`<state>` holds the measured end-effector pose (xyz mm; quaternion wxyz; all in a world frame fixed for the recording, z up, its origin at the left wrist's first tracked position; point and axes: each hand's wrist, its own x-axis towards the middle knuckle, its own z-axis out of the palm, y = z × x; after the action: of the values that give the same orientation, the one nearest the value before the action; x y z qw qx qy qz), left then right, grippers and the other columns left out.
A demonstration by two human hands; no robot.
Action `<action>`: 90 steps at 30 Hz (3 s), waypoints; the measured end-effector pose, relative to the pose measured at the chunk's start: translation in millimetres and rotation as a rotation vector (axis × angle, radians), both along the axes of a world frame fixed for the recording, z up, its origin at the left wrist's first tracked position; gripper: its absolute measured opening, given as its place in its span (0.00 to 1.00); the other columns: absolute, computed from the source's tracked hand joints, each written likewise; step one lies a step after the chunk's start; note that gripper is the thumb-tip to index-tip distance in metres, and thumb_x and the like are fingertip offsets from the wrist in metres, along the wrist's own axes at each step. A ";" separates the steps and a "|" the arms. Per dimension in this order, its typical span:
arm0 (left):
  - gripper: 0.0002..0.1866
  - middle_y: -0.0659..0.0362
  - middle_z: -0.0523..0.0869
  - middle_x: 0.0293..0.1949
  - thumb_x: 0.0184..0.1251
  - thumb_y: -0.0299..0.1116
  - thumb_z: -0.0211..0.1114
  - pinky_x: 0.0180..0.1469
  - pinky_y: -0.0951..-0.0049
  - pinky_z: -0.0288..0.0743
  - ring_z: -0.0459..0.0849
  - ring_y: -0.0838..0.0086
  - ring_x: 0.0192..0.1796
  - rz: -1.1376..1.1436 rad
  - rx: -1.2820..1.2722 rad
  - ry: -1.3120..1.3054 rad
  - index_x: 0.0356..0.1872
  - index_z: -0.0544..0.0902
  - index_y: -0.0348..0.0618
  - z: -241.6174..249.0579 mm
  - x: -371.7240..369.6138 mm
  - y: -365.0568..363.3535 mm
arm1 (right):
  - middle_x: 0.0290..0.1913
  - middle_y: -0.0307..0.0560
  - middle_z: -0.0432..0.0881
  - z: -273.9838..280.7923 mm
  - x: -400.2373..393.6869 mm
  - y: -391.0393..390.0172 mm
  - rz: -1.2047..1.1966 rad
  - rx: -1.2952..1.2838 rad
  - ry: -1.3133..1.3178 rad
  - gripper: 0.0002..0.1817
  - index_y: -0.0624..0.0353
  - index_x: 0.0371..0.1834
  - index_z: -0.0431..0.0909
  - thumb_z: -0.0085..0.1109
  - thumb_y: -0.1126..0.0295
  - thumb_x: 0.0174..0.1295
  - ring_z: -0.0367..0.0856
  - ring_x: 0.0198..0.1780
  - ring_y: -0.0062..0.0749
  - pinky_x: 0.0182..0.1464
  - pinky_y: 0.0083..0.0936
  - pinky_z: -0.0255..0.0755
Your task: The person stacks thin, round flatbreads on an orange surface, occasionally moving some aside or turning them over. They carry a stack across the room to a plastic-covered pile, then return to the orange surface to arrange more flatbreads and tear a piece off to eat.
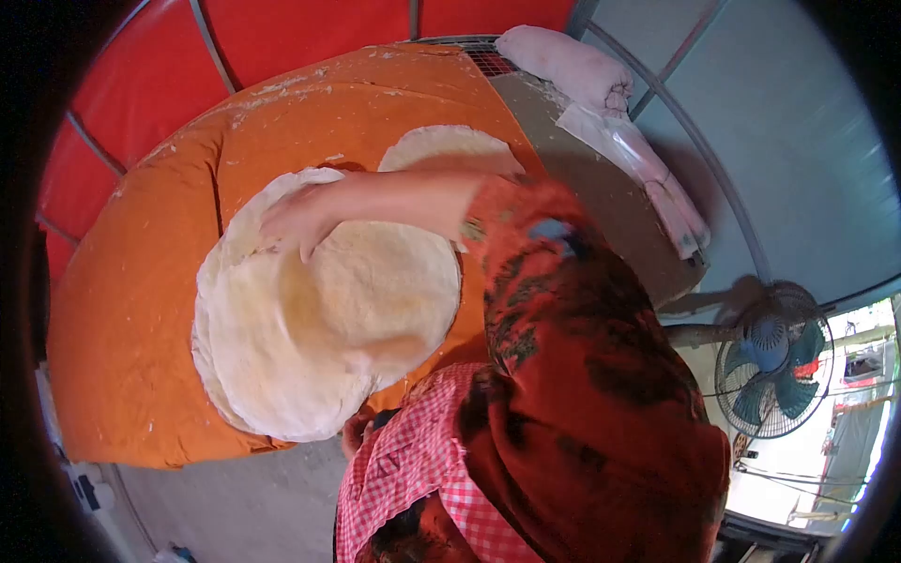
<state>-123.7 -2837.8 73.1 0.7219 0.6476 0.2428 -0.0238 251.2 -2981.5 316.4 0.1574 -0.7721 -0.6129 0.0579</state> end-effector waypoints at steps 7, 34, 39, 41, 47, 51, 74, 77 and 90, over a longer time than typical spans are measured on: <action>0.09 0.61 0.81 0.32 0.61 0.24 0.64 0.41 0.77 0.73 0.78 0.78 0.35 0.186 -0.098 0.002 0.41 0.78 0.39 -32.0 -35.9 11.9 | 0.43 0.56 0.84 -143.4 36.6 -320.2 -1.848 -0.108 0.283 0.19 0.61 0.44 0.81 0.59 0.60 0.54 0.83 0.47 0.44 0.46 0.38 0.76; 0.05 0.63 0.79 0.30 0.63 0.24 0.62 0.36 0.81 0.70 0.77 0.80 0.33 0.222 0.003 -0.087 0.38 0.76 0.38 31.0 -2.1 5.1 | 0.45 0.50 0.80 137.3 88.3 -51.2 -0.663 0.684 0.753 0.23 0.66 0.52 0.72 0.60 0.75 0.50 0.79 0.47 0.37 0.50 0.35 0.73; 0.04 0.63 0.79 0.31 0.63 0.24 0.61 0.36 0.81 0.71 0.77 0.80 0.33 0.288 -0.071 -0.175 0.37 0.76 0.38 14.3 -17.4 43.5 | 0.44 0.52 0.81 171.7 69.2 5.5 -0.692 0.994 0.813 0.17 0.64 0.45 0.75 0.62 0.74 0.50 0.80 0.48 0.42 0.50 0.36 0.74; 0.04 0.63 0.79 0.31 0.63 0.24 0.61 0.36 0.80 0.71 0.76 0.80 0.33 0.320 -0.084 -0.180 0.37 0.76 0.38 5.6 -28.3 50.9 | 0.43 0.52 0.81 155.3 56.6 12.9 -0.713 1.024 0.909 0.16 0.66 0.43 0.75 0.62 0.76 0.50 0.80 0.47 0.41 0.50 0.35 0.74; 0.07 0.62 0.78 0.36 0.62 0.23 0.60 0.36 0.80 0.73 0.77 0.80 0.35 0.360 -0.126 -0.161 0.41 0.75 0.39 -3.3 -36.3 63.1 | 0.42 0.49 0.79 -53.6 26.6 4.0 -0.923 0.895 1.294 0.17 0.66 0.47 0.73 0.61 0.76 0.53 0.80 0.41 0.40 0.44 0.43 0.80; 0.15 0.54 0.80 0.46 0.63 0.23 0.59 0.45 0.72 0.76 0.80 0.71 0.45 0.367 -0.337 -0.081 0.50 0.72 0.38 7.8 -40.1 75.7 | 0.30 0.41 0.77 -151.0 -54.3 -36.1 -1.325 0.534 0.967 0.07 0.60 0.34 0.75 0.59 0.69 0.57 0.73 0.25 0.27 0.26 0.26 0.72; 0.14 0.52 0.78 0.55 0.68 0.33 0.54 0.56 0.62 0.72 0.77 0.59 0.57 -0.234 -0.737 0.183 0.52 0.74 0.39 40.2 -8.7 0.8 | 0.39 0.47 0.75 -231.5 -257.8 -73.0 -1.393 1.286 2.131 0.15 0.57 0.42 0.71 0.64 0.66 0.56 0.72 0.38 0.34 0.40 0.30 0.71; 0.15 0.48 0.76 0.57 0.66 0.33 0.57 0.57 0.62 0.72 0.76 0.57 0.58 -0.215 -0.864 0.168 0.51 0.73 0.37 36.7 -6.0 -13.8 | 0.35 0.43 0.72 -230.9 -245.6 -76.2 -1.206 1.274 2.305 0.16 0.56 0.40 0.70 0.67 0.64 0.54 0.69 0.34 0.30 0.35 0.27 0.65; 0.26 0.38 0.68 0.61 0.58 0.21 0.58 0.71 0.52 0.60 0.66 0.51 0.66 -0.008 -1.539 -0.257 0.60 0.65 0.26 27.7 82.9 -22.0 | 0.54 0.47 0.73 -157.3 -208.0 -64.2 -0.830 1.188 1.948 0.20 0.61 0.53 0.69 0.59 0.73 0.56 0.70 0.59 0.42 0.61 0.49 0.65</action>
<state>-40.8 -2859.8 100.8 0.9904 -0.0371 0.0700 -0.1131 43.2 -3045.6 159.0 0.8882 -0.3506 0.1250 0.2693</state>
